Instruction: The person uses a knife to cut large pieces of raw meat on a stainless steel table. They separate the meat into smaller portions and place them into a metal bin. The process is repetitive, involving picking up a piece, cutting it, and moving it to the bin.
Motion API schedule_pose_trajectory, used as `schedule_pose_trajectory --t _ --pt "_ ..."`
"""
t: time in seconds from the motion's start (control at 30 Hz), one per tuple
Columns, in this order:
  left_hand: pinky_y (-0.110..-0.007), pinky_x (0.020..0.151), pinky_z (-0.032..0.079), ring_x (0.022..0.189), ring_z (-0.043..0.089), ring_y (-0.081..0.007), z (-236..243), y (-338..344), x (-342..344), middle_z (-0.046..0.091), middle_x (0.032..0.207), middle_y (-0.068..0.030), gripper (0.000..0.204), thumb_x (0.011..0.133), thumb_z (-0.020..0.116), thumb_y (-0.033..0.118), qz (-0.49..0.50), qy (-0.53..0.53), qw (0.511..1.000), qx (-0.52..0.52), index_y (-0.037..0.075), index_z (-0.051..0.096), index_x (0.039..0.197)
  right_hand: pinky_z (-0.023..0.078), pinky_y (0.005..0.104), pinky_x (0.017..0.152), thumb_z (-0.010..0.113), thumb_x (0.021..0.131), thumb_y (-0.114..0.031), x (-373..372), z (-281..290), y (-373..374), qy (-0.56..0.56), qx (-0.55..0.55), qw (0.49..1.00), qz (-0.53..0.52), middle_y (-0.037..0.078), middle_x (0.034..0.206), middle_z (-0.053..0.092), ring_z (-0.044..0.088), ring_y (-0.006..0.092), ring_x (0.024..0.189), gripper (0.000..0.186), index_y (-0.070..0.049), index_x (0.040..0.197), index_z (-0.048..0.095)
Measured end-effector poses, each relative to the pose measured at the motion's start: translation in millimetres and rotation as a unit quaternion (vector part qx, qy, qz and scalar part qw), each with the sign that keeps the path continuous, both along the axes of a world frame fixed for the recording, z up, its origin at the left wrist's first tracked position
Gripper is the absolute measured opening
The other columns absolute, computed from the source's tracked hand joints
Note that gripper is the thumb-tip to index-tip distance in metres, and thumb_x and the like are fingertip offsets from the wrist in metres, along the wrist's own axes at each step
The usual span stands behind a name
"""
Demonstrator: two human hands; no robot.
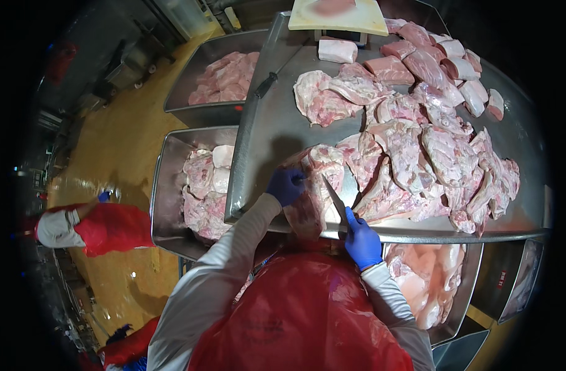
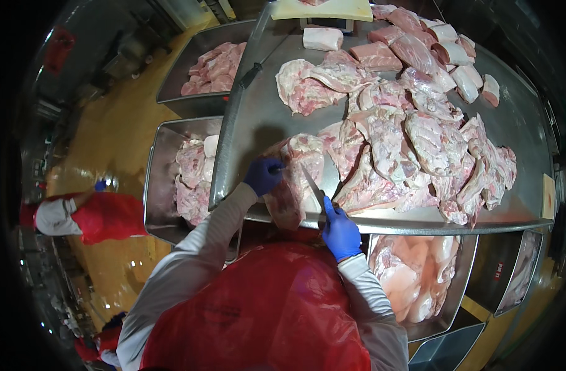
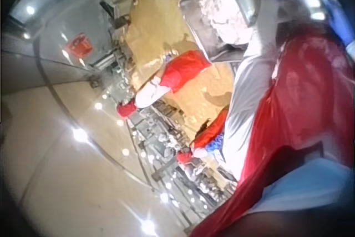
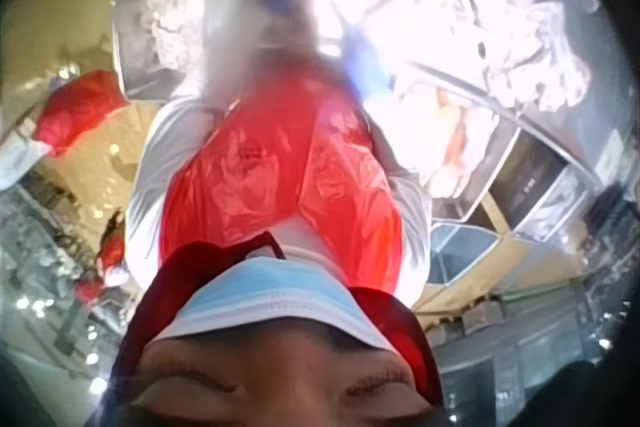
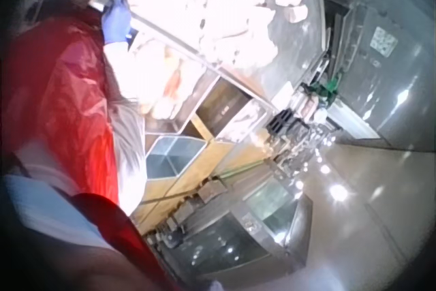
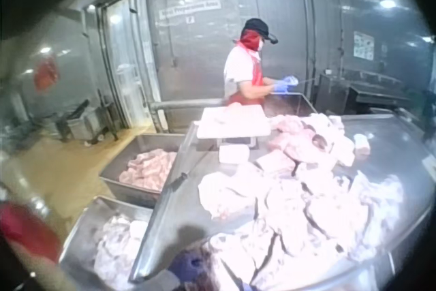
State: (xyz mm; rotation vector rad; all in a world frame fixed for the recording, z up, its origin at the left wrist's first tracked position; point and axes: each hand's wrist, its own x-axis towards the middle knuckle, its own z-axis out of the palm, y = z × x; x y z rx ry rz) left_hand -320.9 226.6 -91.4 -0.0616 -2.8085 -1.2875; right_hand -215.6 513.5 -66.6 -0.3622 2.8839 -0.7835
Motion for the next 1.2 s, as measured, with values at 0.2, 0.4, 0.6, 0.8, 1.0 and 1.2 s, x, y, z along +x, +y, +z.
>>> schedule_pose_trajectory --t 0.2,0.4,0.6,0.8,1.0,1.2 --pt "-0.040 0.067 0.057 0.071 0.071 -0.0309 11.9 5.1 21.1 0.072 0.079 -0.0165 0.017 0.078 0.076 0.019 0.013 0.006 0.998 -0.067 0.006 0.076 0.089 0.057 0.0506 0.068 0.061 0.090 -0.009 -23.2 16.8 -12.9 0.024 -0.020 0.997 0.068 0.017 0.105 0.069 0.070 0.0385 0.080 0.063 -0.021 0.151 0.053" --pt "-0.040 0.066 0.056 0.069 0.071 -0.0291 8.2 -1.0 20.5 0.071 0.076 -0.0154 0.014 0.078 0.075 0.019 0.024 -0.003 1.000 0.005 0.007 0.074 0.084 0.057 0.0506 0.077 0.062 0.089 -0.014 -74.3 34.2 -67.7 0.012 -0.011 0.990 0.138 0.017 0.109 0.068 0.069 0.0391 0.095 0.062 -0.018 0.150 0.051" --pt "-0.041 0.064 0.056 0.066 0.071 -0.0283 -2.6 -37.2 38.8 0.070 0.072 -0.0149 0.013 0.079 0.075 0.019 0.039 0.005 0.993 0.108 0.007 0.071 0.078 0.057 0.0523 0.073 0.066 0.088 -0.014 8.2 55.2 1.8 -0.110 0.068 0.976 0.173 0.022 0.114 0.070 0.071 0.0425 0.087 0.066 -0.021 0.153 0.052" --pt "-0.041 0.062 0.056 0.065 0.071 -0.0302 9.7 -64.0 52.1 0.070 0.073 -0.0154 0.012 0.079 0.074 0.018 -0.003 0.075 0.995 0.059 0.007 0.071 0.079 0.058 0.0510 0.071 0.069 0.088 -0.018 -12.6 50.0 -52.4 -0.014 0.011 0.991 0.136 0.021 0.117 0.071 0.071 0.0419 0.083 0.072 -0.023 0.157 0.046" --pt "-0.040 0.065 0.057 0.069 0.071 -0.0311 12.4 -76.4 50.4 0.071 0.076 -0.0151 0.014 0.079 0.072 0.014 0.019 0.077 0.994 0.072 0.007 0.075 0.091 0.059 0.0484 0.072 0.070 0.091 -0.025 -53.3 18.5 -126.8 0.041 -0.002 0.985 0.167 0.019 0.125 0.069 0.072 0.0396 0.086 0.066 -0.021 0.154 0.048" --pt "-0.042 0.089 0.056 0.095 0.071 -0.0327 5.3 -121.6 70.4 0.073 0.102 -0.0139 0.033 0.078 0.070 0.009 -0.001 0.072 0.997 0.019 0.008 0.073 0.111 0.058 0.0504 0.072 0.066 0.087 -0.014 -7.2 59.8 -39.6 -0.067 0.083 0.959 0.264 0.018 0.102 0.068 0.070 0.0390 0.086 0.071 -0.020 0.155 0.047"
